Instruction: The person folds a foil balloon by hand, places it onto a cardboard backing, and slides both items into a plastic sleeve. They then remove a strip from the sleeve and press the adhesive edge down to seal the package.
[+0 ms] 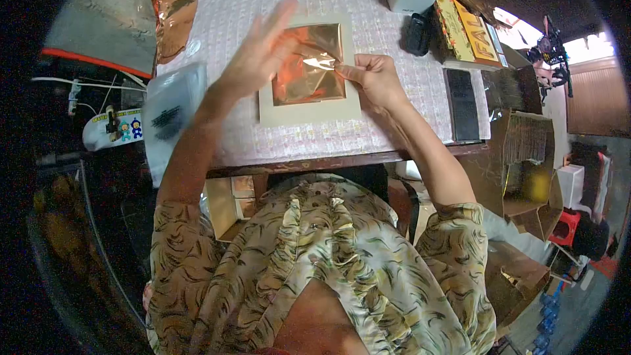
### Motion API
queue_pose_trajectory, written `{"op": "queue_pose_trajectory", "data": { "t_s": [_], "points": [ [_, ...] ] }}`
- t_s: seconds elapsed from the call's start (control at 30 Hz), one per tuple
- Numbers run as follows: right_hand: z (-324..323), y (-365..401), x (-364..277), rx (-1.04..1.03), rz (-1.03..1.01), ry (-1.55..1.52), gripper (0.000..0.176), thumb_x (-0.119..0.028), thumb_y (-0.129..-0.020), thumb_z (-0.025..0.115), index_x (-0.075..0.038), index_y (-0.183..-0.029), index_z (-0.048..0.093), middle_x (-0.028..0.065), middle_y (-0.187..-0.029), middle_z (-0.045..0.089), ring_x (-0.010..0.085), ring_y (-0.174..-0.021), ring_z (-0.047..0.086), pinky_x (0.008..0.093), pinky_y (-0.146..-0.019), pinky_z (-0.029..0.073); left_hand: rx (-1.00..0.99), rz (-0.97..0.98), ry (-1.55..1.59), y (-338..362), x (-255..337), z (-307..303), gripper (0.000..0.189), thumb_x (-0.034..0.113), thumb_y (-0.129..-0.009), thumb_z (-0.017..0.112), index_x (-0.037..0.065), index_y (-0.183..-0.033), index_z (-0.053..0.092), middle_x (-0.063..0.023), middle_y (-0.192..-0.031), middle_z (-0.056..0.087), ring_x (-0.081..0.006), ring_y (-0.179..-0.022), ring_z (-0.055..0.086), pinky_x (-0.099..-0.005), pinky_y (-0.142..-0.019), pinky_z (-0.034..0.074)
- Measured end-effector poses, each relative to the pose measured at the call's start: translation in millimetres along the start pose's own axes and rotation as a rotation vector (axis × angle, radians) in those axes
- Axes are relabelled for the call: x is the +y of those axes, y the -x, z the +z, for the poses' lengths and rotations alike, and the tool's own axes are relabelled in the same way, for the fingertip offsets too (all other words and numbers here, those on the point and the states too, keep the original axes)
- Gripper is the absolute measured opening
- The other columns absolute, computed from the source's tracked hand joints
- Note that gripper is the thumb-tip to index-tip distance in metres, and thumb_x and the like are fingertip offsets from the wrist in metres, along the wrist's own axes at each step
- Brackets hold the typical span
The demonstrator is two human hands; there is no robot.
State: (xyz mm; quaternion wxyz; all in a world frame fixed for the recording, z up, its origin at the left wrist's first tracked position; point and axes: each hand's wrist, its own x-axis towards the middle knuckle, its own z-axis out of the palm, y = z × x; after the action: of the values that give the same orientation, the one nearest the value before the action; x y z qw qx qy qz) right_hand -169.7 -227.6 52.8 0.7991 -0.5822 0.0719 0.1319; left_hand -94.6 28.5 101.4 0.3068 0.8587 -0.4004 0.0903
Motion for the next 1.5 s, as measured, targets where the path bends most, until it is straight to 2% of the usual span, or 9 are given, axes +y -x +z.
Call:
{"op": "queue_pose_trajectory", "data": {
  "t_s": [0.17,0.3,0.43,0.53,0.63,1.2,1.3,1.37,1.5],
  "points": [
    [-35.9,-9.1,17.8,0.021,-0.120,0.113,0.011,0.000,-0.094,0.072,0.006,-0.102,0.076,0.0117,-0.095,0.077,0.0128,-0.082,0.071,0.0255,-0.073,0.057,0.204,-0.135,-0.018,60.1,-17.2,-88.7,0.031,0.012,-0.098,0.065,0.004,-0.128,0.070,-0.0132,-0.132,0.069,-0.0274,-0.125,0.064,-0.0333,-0.105,0.049],
    [-27.0,0.7,1.8,0.046,-0.135,0.050,0.006,-0.002,-0.093,0.072,0.002,-0.093,0.076,0.0063,-0.088,0.074,0.0093,-0.074,0.065,0.0241,-0.065,0.051,0.009,-0.374,-0.156,161.4,-65.8,-145.0,0.019,0.010,-0.092,0.074,0.001,-0.109,0.078,-0.0075,-0.106,0.074,-0.0214,-0.099,0.069,-0.0324,-0.088,0.052],
    [-5.8,18.4,-17.7,0.288,-0.190,0.391,0.020,-0.016,-0.091,0.074,-0.009,-0.072,0.069,-0.0080,-0.065,0.051,0.0037,-0.058,0.039,0.0263,-0.052,0.022,0.010,-0.658,0.020,244.3,-85.4,-156.1,0.019,0.005,-0.087,0.078,0.002,-0.106,0.079,-0.0046,-0.101,0.068,-0.0131,-0.091,0.064,-0.0257,-0.078,0.051],
    [4.5,28.3,-29.8,0.311,-0.179,0.451,0.024,-0.018,-0.091,0.073,-0.010,-0.070,0.064,-0.0083,-0.060,0.048,0.0023,-0.053,0.037,0.0266,-0.048,0.021,-0.028,-0.644,0.093,260.9,-72.4,-160.4,0.023,0.004,-0.083,0.082,0.002,-0.106,0.079,-0.0046,-0.105,0.067,-0.0125,-0.091,0.065,-0.0254,-0.082,0.053],
    [-33.9,16.9,-12.9,0.176,-0.130,0.253,0.011,-0.007,-0.099,0.067,0.002,-0.102,0.072,0.0030,-0.098,0.072,0.0075,-0.084,0.063,0.0212,-0.077,0.047,0.002,-0.693,0.179,274.1,-82.6,-151.5,0.028,0.002,-0.079,0.084,0.002,-0.107,0.078,-0.0053,-0.108,0.066,-0.0146,-0.100,0.064,-0.0276,-0.087,0.053],
    [-60.3,29.7,26.2,0.050,-0.149,0.180,0.018,-0.005,-0.101,0.065,0.004,-0.113,0.074,0.0082,-0.109,0.076,0.0113,-0.096,0.068,0.0264,-0.089,0.050,0.104,-0.655,0.158,273.9,-88.1,-146.7,0.019,0.010,-0.085,0.080,0.003,-0.102,0.079,-0.0055,-0.096,0.074,-0.0137,-0.090,0.070,-0.0291,-0.081,0.055],
    [-54.3,33.8,18.4,0.052,-0.171,0.135,0.018,-0.005,-0.100,0.067,0.004,-0.112,0.074,0.0084,-0.108,0.076,0.0118,-0.094,0.068,0.0266,-0.088,0.051,0.089,-0.889,0.285,252.8,-78.0,-170.7,0.013,0.008,-0.088,0.075,0.002,-0.099,0.079,-0.0058,-0.095,0.074,-0.0132,-0.090,0.067,-0.0279,-0.080,0.052],
    [-55.0,41.0,11.0,0.059,-0.167,0.119,0.018,-0.006,-0.099,0.068,0.004,-0.112,0.074,0.0084,-0.107,0.076,0.0122,-0.093,0.069,0.0267,-0.086,0.052,0.198,-0.654,-0.116,236.4,-74.8,-190.4,0.013,0.011,-0.092,0.071,0.002,-0.101,0.077,-0.0057,-0.094,0.074,-0.0114,-0.085,0.066,-0.0270,-0.077,0.051],
    [-66.0,48.4,5.4,0.085,-0.187,0.115,0.017,-0.005,-0.097,0.069,0.005,-0.111,0.074,0.0083,-0.106,0.076,0.0115,-0.092,0.069,0.0261,-0.086,0.052,0.337,-0.622,-0.289,142.3,-19.1,-188.6,0.017,0.022,-0.093,0.070,0.005,-0.097,0.073,-0.0105,-0.074,0.067,-0.0144,-0.067,0.064,-0.0309,-0.064,0.051]
  ]
}}
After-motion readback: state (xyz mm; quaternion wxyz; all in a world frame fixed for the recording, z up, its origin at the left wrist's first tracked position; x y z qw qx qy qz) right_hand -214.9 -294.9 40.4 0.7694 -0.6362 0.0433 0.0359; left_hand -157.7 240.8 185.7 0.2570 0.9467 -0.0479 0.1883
